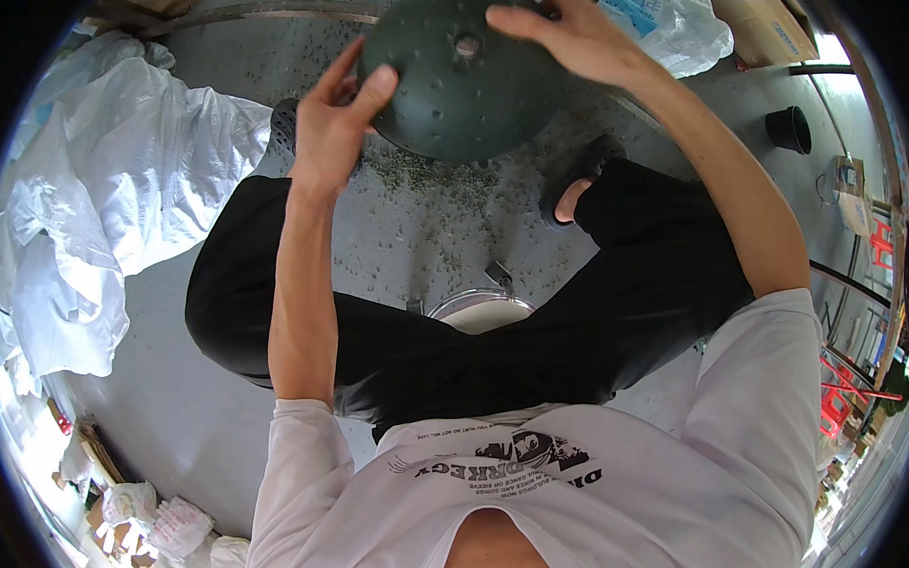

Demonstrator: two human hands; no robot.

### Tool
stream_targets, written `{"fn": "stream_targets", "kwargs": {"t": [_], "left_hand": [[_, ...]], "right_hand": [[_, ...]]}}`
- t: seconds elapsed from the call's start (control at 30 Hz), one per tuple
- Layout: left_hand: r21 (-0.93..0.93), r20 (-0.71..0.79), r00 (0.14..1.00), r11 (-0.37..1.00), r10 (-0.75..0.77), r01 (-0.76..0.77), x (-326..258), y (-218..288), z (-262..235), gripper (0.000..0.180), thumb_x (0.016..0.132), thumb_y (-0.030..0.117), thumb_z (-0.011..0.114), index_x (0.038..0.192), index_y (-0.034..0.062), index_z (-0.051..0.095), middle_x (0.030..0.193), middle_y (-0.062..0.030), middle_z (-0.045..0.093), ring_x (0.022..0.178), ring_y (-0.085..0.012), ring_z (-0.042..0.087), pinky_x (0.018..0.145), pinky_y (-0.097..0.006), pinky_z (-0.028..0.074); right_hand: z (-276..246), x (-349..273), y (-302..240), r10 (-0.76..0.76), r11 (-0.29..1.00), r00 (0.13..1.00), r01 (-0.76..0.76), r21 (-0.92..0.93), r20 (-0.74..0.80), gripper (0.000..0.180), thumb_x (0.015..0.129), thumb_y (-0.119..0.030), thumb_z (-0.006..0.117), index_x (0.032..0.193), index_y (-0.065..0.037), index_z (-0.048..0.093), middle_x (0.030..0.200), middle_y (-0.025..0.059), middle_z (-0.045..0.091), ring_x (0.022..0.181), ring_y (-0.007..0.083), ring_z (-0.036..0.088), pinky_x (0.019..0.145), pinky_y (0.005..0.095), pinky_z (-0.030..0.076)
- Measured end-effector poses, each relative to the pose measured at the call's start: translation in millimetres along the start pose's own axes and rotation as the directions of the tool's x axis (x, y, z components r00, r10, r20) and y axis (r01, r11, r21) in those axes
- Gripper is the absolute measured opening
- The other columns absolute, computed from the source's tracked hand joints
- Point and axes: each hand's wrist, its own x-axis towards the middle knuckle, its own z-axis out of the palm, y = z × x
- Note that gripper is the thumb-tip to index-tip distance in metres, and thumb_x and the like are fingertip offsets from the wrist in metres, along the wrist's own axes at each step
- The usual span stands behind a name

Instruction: The recorder is inspecting and rotating a green spherical plastic/foam part, checking the holes and surface.

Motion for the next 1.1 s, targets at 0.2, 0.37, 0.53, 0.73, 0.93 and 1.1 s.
{"fn": "stream_targets", "kwargs": {"t": [0.2, 0.37, 0.53, 0.73, 0.93, 1.1], "left_hand": [[-0.125, -0.022, 0.995, 0.987, 0.099, -0.101, 5, 35, -3, 0.080, 0.085, 0.041, 0.083, 0.148, 0.0038, 0.051, 0.116, -0.0190, 0.067, 0.098, -0.0221, 0.068, 0.080, -0.032, 0.054], [-0.048, 0.059, 0.996, 0.996, -0.067, 0.070, 0, 2, -1, 0.092, 0.083, 0.044, 0.084, 0.153, 0.0058, 0.038, 0.123, -0.0196, 0.063, 0.115, -0.0239, 0.061, 0.090, -0.036, 0.051], [0.007, 0.131, 0.981, 0.989, -0.146, 0.146, -8, -3, 8, 0.100, 0.082, 0.036, 0.088, 0.156, 0.0042, 0.029, 0.128, -0.0207, 0.060, 0.119, -0.0265, 0.059, 0.107, -0.041, 0.042], [-0.147, 0.235, 0.972, 0.988, -0.012, 0.048, -5, -36, 23, 0.113, 0.073, 0.034, 0.094, 0.158, 0.0054, 0.024, 0.147, -0.0207, 0.044, 0.131, -0.0295, 0.050, 0.110, -0.044, 0.044], [-0.085, 0.180, 0.982, 0.996, 0.046, -0.031, -6, -45, 25, 0.122, 0.067, 0.024, 0.097, 0.161, 0.0134, 0.020, 0.153, -0.0193, 0.036, 0.137, -0.0329, 0.044, 0.111, -0.045, 0.044], [-0.092, 0.203, 0.979, 0.996, 0.000, 0.019, -6, -49, 26, 0.124, 0.065, 0.023, 0.097, 0.160, 0.0116, 0.019, 0.152, -0.0185, 0.037, 0.138, -0.0327, 0.043, 0.113, -0.045, 0.041]], "right_hand": [[-7, -4, -12, -0.003, 0.974, 1.000, 0.008, 0.228, -0.021, 0.104, 0.084, -0.070, 0.069, 0.147, 0.009, 0.042, 0.139, 0.0307, 0.055, 0.122, 0.0397, 0.061, 0.102, 0.0439, 0.050], [13, 1, 22, -0.237, 0.971, 0.971, 0.236, 0.046, 0.042, 0.110, 0.083, -0.078, 0.062, 0.151, 0.005, 0.040, 0.138, 0.0304, 0.055, 0.130, 0.0399, 0.056, 0.109, 0.0439, 0.045], [26, 7, 47, -0.185, 0.982, 0.981, 0.182, 0.048, 0.053, 0.124, 0.071, -0.082, 0.071, 0.145, 0.013, 0.043, 0.135, 0.0339, 0.056, 0.129, 0.0417, 0.057, 0.109, 0.0438, 0.045], [30, 10, 58, -0.211, 0.977, 0.977, 0.212, -0.035, 0.025, 0.126, 0.070, -0.080, 0.073, 0.147, 0.013, 0.039, 0.139, 0.0344, 0.053, 0.131, 0.0432, 0.055, 0.111, 0.0424, 0.043], [22, 2, 58, -0.281, 0.960, 0.956, 0.280, 0.017, 0.086, 0.120, 0.071, -0.067, 0.082, 0.148, 0.013, 0.037, 0.141, 0.0321, 0.052, 0.134, 0.0406, 0.052, 0.113, 0.0422, 0.041], [16, -3, 64, -0.287, 0.958, 0.942, 0.280, 0.065, 0.176, 0.116, 0.069, -0.057, 0.088, 0.153, 0.005, 0.037, 0.147, 0.0287, 0.049, 0.138, 0.0380, 0.049, 0.116, 0.0424, 0.038]]}}
